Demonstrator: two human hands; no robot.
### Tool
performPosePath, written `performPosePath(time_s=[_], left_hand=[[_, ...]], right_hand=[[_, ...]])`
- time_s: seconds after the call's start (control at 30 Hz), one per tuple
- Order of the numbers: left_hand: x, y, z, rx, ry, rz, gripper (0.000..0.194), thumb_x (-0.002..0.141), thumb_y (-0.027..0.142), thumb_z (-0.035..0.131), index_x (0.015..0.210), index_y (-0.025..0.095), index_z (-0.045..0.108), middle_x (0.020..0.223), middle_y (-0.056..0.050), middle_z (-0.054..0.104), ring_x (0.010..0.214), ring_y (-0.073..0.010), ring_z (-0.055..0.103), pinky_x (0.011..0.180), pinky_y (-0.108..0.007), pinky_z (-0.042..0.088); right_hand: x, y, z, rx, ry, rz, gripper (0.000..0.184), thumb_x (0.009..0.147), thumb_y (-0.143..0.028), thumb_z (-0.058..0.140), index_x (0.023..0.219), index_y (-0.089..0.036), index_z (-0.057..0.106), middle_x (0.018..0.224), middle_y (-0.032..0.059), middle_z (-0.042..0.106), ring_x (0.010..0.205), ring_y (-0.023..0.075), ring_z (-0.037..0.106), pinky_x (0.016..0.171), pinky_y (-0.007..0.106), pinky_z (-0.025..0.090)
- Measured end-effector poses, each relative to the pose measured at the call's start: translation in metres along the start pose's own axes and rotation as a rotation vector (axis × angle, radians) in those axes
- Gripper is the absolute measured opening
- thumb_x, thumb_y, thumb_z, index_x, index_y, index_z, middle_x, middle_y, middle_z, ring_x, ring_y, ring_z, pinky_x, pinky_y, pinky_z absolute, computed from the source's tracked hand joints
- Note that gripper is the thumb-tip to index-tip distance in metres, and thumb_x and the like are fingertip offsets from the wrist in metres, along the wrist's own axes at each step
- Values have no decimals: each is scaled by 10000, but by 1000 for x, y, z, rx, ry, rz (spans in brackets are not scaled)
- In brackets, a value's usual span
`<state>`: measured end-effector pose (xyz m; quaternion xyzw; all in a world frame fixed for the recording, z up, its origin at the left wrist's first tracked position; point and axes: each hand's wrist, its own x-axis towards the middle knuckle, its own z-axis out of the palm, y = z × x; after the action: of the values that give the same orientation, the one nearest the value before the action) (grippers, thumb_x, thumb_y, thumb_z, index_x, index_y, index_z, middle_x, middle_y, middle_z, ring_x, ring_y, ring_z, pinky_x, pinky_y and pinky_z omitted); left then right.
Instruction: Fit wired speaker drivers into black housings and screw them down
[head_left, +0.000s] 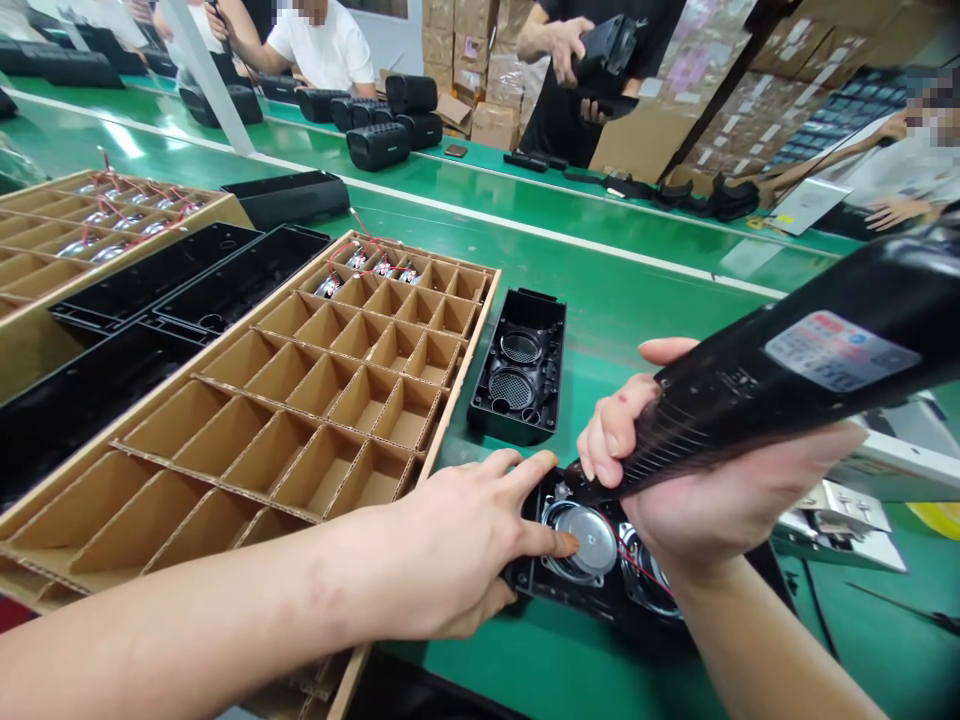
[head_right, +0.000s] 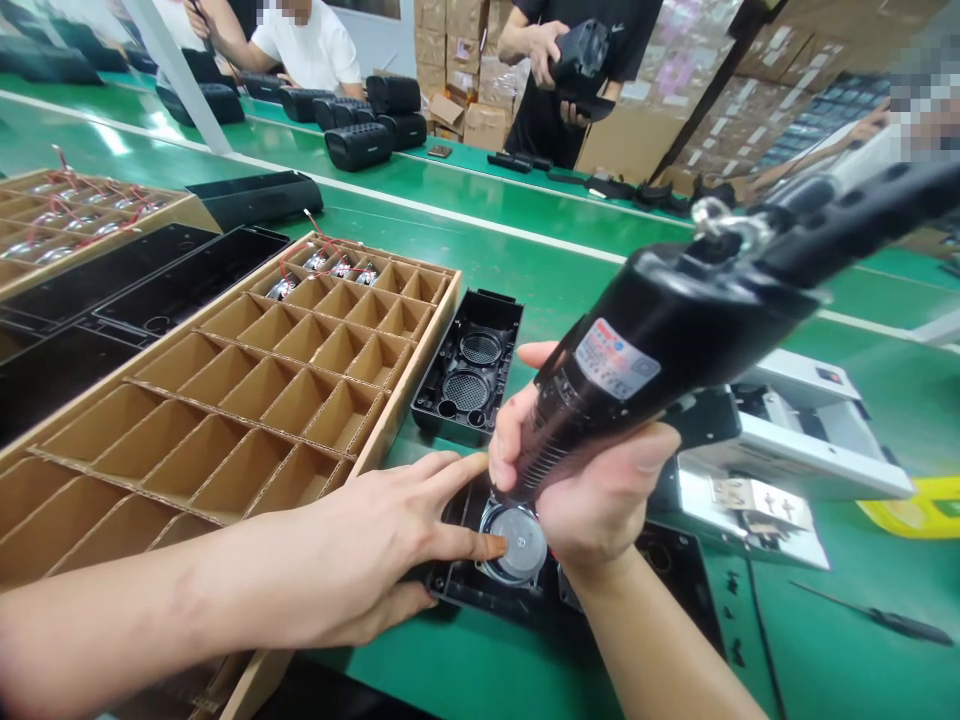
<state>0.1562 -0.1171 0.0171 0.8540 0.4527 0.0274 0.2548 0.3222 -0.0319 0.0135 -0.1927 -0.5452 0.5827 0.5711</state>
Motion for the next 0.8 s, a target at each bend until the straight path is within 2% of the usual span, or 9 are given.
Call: performPosePath(time_s=[0.13, 0.23, 0.33, 0.53, 0.7, 0.8], left_hand=[[1, 0, 1, -7, -3, -1, 691, 866, 231, 791, 1513, 367, 591, 1651, -142, 383, 1474, -443, 462, 1173, -613, 472], [1, 1, 2, 5, 2, -10, 687, 858, 242, 774, 1505, 386, 594, 1560, -139, 464, 1413, -429, 512, 1120, -611, 521], [1, 2, 3, 17, 0, -20, 696, 842, 262, 768, 1504, 391, 595, 1531, -141, 477, 1383, -427, 527, 1097, -609, 536], [1, 0, 10, -2, 66, -7, 679, 809, 268, 757, 1468, 380, 634, 1487, -126, 500, 1391, -409, 519, 1184, -583, 458], [1, 0, 9, -9, 70, 7, 641, 813, 279, 769, 1439, 360, 663, 1427, -128, 535, 1341, -376, 554, 1167, -546, 475], [2, 1, 7, 8, 49, -4, 645, 816, 274, 776, 1443, 367, 658, 1457, -135, 531, 1365, -391, 539, 1186, -584, 443]], right_hand=[[-5, 2, -2, 38, -35, 32, 640, 810, -850, 671, 1048, -260, 737, 602, -27, 576, 371, 138, 469, 345, 263, 401], [-8, 3, -3, 39, -67, 35, 688, 794, -885, 647, 1062, -254, 713, 609, -32, 588, 380, 132, 470, 365, 253, 407], [-9, 5, -2, 53, -107, 55, 718, 774, -906, 641, 1064, -253, 708, 597, -38, 582, 404, 128, 488, 387, 239, 428], [-10, 5, -1, 113, -83, 80, 668, 738, -850, 741, 1017, -243, 733, 579, -33, 584, 388, 130, 486, 371, 235, 425], [-11, 9, 1, 99, -104, 63, 669, 775, -863, 690, 1037, -249, 728, 600, -32, 583, 406, 125, 483, 374, 232, 412], [-9, 5, 5, 76, -90, 54, 686, 803, -870, 656, 1083, -248, 726, 632, -19, 602, 430, 129, 500, 382, 236, 412]])
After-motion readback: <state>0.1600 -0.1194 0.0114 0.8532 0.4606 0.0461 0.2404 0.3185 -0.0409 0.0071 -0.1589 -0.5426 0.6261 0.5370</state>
